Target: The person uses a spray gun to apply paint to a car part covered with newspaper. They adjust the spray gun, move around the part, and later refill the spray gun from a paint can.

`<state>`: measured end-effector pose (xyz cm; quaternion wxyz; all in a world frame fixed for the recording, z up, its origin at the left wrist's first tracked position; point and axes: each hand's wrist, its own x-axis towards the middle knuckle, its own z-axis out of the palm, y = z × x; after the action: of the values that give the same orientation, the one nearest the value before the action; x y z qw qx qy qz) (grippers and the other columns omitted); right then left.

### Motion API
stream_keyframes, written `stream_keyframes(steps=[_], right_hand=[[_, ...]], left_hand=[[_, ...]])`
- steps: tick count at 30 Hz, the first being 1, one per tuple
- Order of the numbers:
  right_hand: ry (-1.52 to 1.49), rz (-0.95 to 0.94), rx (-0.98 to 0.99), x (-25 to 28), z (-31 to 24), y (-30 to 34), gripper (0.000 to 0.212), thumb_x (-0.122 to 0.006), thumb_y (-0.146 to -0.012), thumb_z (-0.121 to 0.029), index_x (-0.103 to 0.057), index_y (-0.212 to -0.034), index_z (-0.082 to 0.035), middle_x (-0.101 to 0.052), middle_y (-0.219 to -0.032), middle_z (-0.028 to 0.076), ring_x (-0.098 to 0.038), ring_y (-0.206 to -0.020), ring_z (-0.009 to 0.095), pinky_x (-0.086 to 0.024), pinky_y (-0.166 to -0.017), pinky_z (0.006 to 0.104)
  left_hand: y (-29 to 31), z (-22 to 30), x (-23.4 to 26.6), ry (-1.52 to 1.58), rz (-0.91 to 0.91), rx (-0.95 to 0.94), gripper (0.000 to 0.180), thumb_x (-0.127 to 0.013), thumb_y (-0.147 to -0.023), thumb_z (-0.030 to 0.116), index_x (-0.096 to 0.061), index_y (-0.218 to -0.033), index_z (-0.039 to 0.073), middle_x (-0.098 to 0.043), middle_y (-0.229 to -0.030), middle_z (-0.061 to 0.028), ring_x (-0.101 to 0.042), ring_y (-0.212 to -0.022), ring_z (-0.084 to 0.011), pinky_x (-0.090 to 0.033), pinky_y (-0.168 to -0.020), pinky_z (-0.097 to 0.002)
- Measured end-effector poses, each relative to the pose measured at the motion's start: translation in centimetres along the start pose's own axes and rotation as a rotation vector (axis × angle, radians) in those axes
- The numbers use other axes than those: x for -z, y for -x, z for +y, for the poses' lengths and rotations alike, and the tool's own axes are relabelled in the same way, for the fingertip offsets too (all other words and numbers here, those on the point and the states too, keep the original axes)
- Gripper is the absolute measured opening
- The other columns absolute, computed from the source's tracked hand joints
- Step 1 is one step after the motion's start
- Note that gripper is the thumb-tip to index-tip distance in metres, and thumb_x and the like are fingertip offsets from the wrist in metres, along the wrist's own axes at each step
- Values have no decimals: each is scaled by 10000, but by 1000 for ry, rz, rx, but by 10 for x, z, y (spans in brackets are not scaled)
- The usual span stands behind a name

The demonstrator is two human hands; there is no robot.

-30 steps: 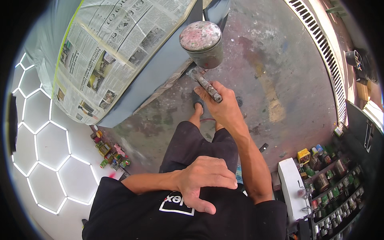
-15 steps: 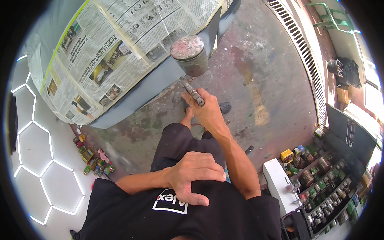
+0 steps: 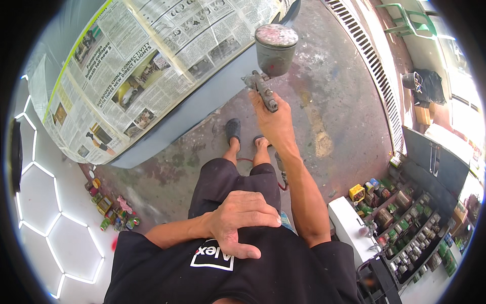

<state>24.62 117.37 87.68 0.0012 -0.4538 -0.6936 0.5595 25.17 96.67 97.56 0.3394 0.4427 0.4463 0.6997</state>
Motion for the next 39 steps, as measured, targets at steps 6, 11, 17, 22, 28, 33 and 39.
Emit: stream_keyframes(steps=[6, 11, 17, 22, 28, 33, 39], right_hand=[[-114, 96, 41, -2, 24, 14, 412, -803, -1118, -408, -824, -1291, -35, -713, -909, 12, -610, -873, 112, -540, -791, 366], [-3, -84, 197, 13, 49, 60, 372, -824, -1092, -303, -785, -1333, -22, -777, -934, 136, -667, -883, 173, -576, -830, 435], [-182, 184, -15, 88, 77, 111, 454, -788, -1103, -404, -737, -1353, -28, -781, -1053, 213, -729, -920, 393, -571, -893, 488], [-160, 392, 15, 174, 84, 157, 469, -730, -1139, -393, -671, -1452, -50, -775, -1066, 196, -754, -952, 377, -586, -887, 480], [137, 620, 125, 235, 88, 230, 691, -671, -1128, -605, -632, -1523, -39, -709, -1457, 241, -661, -1397, 421, -480, -1192, 566], [80, 846, 175, 231, 112, 311, 999, -627, -1077, -768, -519, -1652, 42, -553, -1674, 296, -481, -1580, 488, -346, -1331, 579], [-81, 1165, -194, 113, 148, 399, 1051, -667, -1039, -791, -503, -1669, 34, -544, -1691, 283, -473, -1584, 496, -372, -1313, 590]], left_hand=[[-12, 1, -2, -51, -93, -11, 622, -828, -986, 528, -787, -1230, -43, -813, -1115, -199, -737, -807, -321, -586, -702, -408], [-21, -2, -22, -119, -25, 42, 462, -807, -1020, 389, -800, -1186, -41, -819, -1048, -177, -734, -782, -286, -596, -710, -385], [0, -58, -65, -296, 94, 572, 361, -831, -1017, 224, -793, -1265, -37, -817, -1076, -157, -756, -843, -273, -613, -779, -361], [-26, -109, -125, -473, -218, 562, 836, -838, -1039, 216, -387, -1706, -9, -647, -1496, -253, -701, -1212, -323, -575, -1034, -410], [-80, -155, -232, -82, -422, 334, 544, -748, -1115, 177, -445, -1544, 31, -621, -1327, -126, -665, -1186, -264, -577, -1015, -437], [-93, -178, -267, 89, -342, 328, 245, -659, -1137, 98, -580, -1355, 18, -653, -1091, -65, -668, -924, -175, -556, -805, -344], [-96, -57, -319, 180, -593, 393, 465, -662, -1170, 189, -529, -1595, 57, -653, -1292, -52, -483, -691, -70, -446, -650, -300]])
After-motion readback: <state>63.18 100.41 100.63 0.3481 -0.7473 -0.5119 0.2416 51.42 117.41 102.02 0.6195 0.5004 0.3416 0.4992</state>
